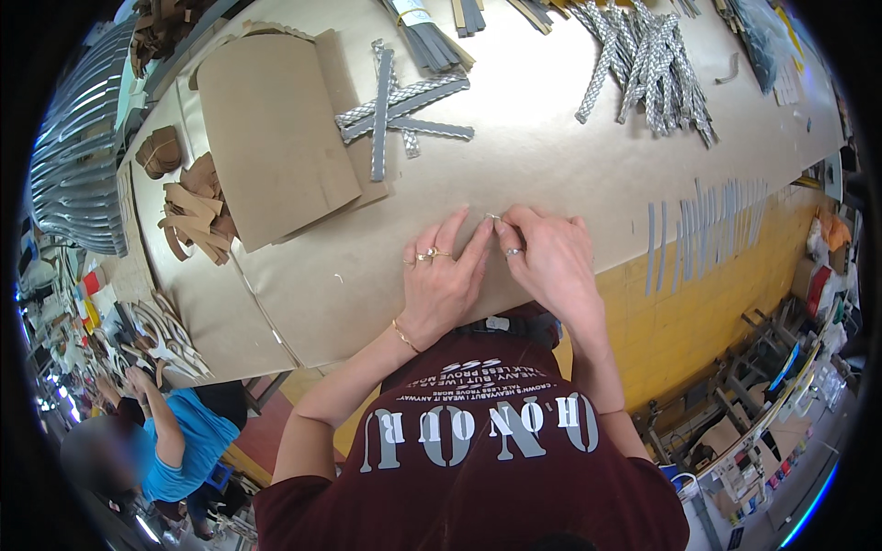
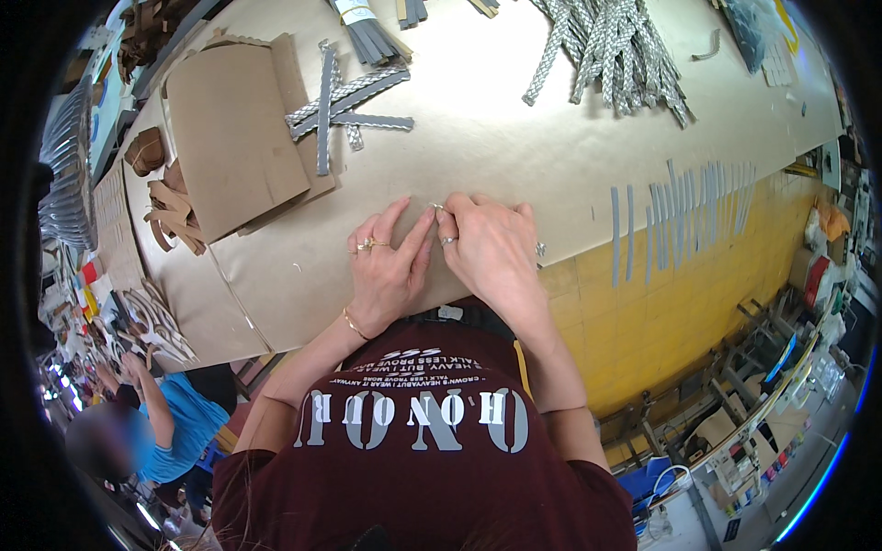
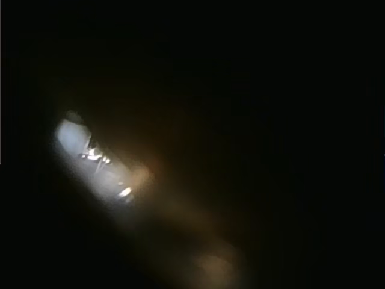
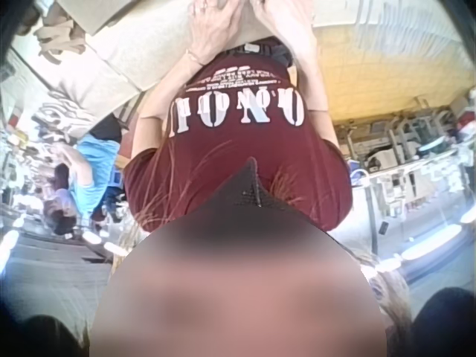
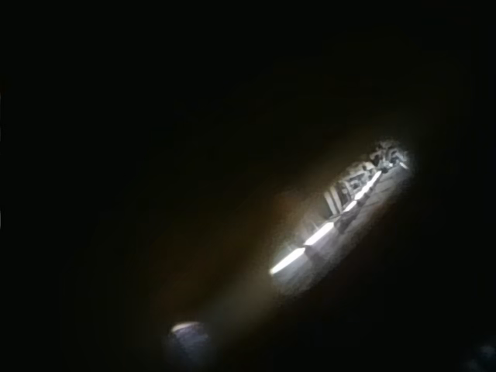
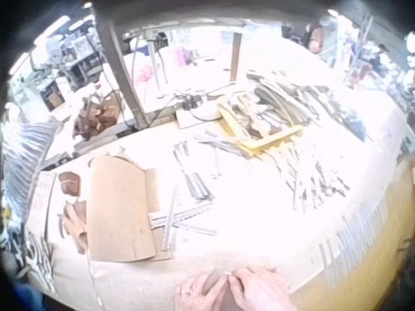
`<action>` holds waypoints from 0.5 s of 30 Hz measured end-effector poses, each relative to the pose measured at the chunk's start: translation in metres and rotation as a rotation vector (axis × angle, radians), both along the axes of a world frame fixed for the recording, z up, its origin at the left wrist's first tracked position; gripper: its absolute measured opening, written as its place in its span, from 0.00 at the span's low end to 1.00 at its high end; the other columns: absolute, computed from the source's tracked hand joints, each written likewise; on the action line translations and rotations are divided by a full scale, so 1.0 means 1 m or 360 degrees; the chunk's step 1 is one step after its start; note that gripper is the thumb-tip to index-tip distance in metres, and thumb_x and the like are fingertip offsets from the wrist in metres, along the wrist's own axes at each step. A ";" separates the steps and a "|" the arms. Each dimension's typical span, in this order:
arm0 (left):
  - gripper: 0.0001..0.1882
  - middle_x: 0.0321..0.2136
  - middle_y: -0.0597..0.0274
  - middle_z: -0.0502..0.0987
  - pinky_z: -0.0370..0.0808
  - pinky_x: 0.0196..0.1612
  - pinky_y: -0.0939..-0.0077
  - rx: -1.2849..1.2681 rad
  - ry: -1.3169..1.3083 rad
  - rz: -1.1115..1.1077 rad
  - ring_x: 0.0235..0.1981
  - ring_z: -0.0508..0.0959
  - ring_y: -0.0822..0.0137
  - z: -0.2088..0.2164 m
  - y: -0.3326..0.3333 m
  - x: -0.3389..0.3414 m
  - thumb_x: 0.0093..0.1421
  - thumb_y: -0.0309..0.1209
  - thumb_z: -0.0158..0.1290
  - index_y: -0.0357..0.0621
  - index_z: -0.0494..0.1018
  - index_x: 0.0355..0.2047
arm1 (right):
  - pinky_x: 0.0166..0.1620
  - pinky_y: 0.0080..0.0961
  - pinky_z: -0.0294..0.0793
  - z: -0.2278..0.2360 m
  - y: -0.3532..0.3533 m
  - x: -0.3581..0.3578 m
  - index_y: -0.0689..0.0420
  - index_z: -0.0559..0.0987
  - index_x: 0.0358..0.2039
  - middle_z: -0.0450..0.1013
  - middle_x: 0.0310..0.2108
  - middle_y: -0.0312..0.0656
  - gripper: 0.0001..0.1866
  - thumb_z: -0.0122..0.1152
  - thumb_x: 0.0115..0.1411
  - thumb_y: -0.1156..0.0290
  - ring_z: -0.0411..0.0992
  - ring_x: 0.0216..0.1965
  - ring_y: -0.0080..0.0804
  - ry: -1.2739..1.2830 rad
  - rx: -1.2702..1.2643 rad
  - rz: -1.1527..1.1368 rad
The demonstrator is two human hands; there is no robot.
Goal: The person sorts and aligns multiple silver braided cords on a workbench. They pick up individual cords, straighten them, and place them in neat rows alongside other cords and cardboard pieces.
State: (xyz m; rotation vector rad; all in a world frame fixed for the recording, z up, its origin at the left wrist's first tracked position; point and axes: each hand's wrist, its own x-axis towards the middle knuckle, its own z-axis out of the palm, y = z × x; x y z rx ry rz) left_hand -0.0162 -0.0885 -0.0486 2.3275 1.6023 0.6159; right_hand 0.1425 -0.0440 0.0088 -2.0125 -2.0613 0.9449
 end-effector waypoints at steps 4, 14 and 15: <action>0.23 0.55 0.58 0.71 0.63 0.52 0.64 0.0011 0.0044 -0.0006 0.48 0.71 0.58 0.001 0.001 0.000 0.56 0.31 0.59 0.55 0.76 0.54 | 0.41 0.41 0.64 -0.001 0.000 0.000 0.57 0.79 0.31 0.76 0.23 0.45 0.11 0.54 0.64 0.64 0.75 0.29 0.47 0.0014 -0.0024 -0.0010; 0.24 0.55 0.57 0.70 0.65 0.50 0.64 0.0004 0.0163 -0.0014 0.48 0.71 0.58 0.006 0.004 0.004 0.54 0.32 0.59 0.51 0.75 0.54 | 0.42 0.40 0.66 0.003 -0.009 0.014 0.59 0.80 0.32 0.75 0.21 0.46 0.12 0.56 0.64 0.64 0.74 0.27 0.46 0.0066 -0.0088 -0.0151; 0.25 0.55 0.57 0.70 0.65 0.50 0.64 0.0026 0.0195 -0.0022 0.48 0.71 0.58 0.006 0.004 0.004 0.53 0.32 0.59 0.50 0.75 0.54 | 0.41 0.39 0.66 0.003 -0.011 0.016 0.59 0.80 0.32 0.75 0.21 0.46 0.12 0.57 0.63 0.64 0.74 0.27 0.46 0.0031 -0.0148 -0.0205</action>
